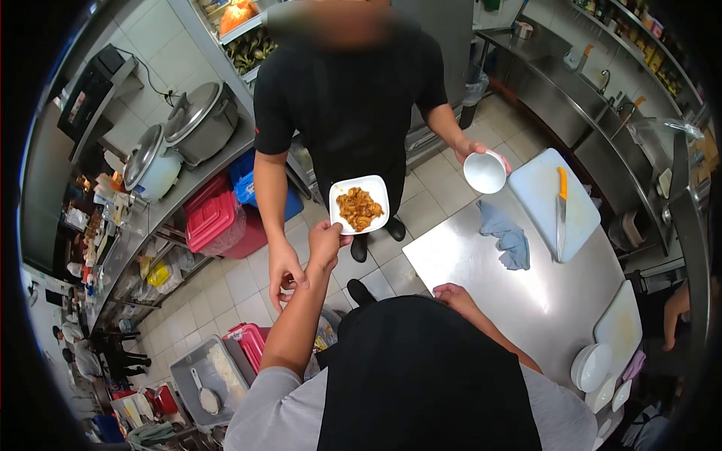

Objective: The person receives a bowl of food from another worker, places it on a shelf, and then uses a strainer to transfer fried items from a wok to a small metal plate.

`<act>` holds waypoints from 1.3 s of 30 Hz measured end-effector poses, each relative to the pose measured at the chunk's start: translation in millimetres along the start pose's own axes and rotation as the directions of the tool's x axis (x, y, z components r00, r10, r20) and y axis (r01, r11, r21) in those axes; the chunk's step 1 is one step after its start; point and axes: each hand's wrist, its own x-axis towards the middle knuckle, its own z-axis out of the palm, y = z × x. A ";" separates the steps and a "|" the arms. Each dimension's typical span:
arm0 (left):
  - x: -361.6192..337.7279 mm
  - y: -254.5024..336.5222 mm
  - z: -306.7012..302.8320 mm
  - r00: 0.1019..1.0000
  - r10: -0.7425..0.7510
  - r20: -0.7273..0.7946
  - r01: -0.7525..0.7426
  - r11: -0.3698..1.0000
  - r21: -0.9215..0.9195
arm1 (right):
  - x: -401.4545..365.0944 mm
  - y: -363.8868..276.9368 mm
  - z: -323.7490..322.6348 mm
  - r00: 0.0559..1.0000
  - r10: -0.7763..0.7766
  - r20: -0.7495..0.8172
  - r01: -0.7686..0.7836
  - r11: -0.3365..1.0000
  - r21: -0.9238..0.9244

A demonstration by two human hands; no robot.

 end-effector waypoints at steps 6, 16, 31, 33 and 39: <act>-4.4 6.1 -10.7 1.000 0.002 -0.030 -0.002 1.000 -0.011 | 9.6 -6.8 6.1 0.999 -0.025 0.027 0.027 0.995 -0.092; -15.1 6.8 5.1 1.000 -0.010 -0.021 0.010 1.000 0.009 | 6.9 -15.8 4.8 1.000 0.019 0.012 -0.019 1.000 -0.002; -29.8 -18.4 24.5 0.992 -0.091 0.089 0.092 0.996 -0.003 | -6.9 20.9 -3.2 0.998 -0.020 -0.058 0.025 0.995 0.093; -29.8 -16.5 18.8 0.994 -0.089 0.063 0.089 0.996 0.001 | -10.0 19.6 -1.9 0.998 -0.020 -0.057 0.023 0.998 0.061; -31.5 -17.0 5.3 0.997 -0.072 0.029 0.072 0.997 -0.007 | -4.5 23.8 -9.3 0.998 -0.038 -0.045 0.039 0.999 0.017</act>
